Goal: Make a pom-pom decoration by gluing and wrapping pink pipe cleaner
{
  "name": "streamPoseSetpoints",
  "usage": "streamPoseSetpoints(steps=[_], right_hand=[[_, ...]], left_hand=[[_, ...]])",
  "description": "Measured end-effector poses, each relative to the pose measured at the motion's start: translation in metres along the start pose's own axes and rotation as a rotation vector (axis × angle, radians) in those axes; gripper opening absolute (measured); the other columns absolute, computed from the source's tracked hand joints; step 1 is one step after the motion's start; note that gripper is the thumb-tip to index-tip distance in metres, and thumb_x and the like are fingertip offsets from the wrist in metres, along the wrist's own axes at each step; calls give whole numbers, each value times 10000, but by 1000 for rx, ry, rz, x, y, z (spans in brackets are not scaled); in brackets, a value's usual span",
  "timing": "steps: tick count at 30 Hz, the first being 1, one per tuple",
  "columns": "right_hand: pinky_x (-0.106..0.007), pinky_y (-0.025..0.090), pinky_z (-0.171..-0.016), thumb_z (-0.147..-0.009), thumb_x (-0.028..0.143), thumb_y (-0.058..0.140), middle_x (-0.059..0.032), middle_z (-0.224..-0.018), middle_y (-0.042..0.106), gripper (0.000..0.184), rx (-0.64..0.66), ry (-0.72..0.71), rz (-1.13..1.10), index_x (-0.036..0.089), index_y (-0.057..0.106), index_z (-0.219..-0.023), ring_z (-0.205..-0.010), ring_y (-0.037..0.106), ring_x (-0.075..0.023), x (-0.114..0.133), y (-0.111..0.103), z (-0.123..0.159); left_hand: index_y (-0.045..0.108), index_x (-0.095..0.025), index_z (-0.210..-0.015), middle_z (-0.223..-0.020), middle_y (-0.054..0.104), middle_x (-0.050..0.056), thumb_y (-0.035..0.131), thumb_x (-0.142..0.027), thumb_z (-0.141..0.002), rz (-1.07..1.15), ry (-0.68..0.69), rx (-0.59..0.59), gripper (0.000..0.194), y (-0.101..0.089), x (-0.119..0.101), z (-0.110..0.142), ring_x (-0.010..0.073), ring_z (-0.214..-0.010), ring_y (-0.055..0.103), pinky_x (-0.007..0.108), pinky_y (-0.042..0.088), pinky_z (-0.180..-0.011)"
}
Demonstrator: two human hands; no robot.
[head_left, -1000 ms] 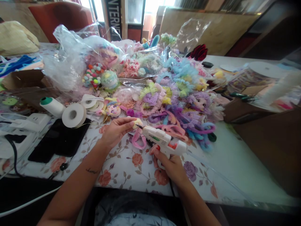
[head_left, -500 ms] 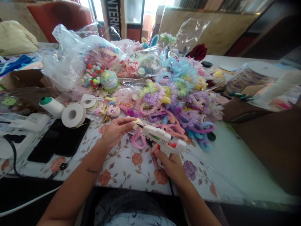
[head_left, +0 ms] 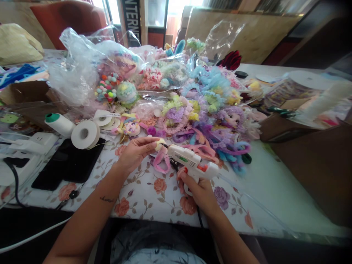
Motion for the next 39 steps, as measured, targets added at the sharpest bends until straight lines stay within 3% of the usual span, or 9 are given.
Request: streamPoseSetpoints(steps=[18,25,39], right_hand=[[-256,410,-468,-808,426,673,14,-626,585,246,22,-21,-12,190,608,-799,-506,517,-126,1,2,0],[-255,414,-492,-809,394,666,31,-572,558,213,37,-29,12,198,588,-779,-501,514,-127,0,3,0],[-257,396,-460,-796,440,647,29,-528,559,242,-14,-18,34,207,586,-765,-472,494,-132,4,0,0]], left_hand=[[810,-181,-883,-862,792,47,864,-221,-659,16,-5,22,234,2,1,0,131,-781,708,222,559,-762],[809,-168,-872,-863,793,58,876,-210,-636,25,-18,-30,249,-5,4,-2,142,-786,713,226,555,-747],[810,-166,-874,-821,786,53,875,-208,-635,26,-11,-18,251,-4,3,-2,142,-760,707,236,563,-734]])
Point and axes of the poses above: each hand's wrist, its own z-axis away from the middle knuckle, its own y-axis out of the palm, x = y × z, the point moved 10 cm from there along -z, towards the middle knuckle
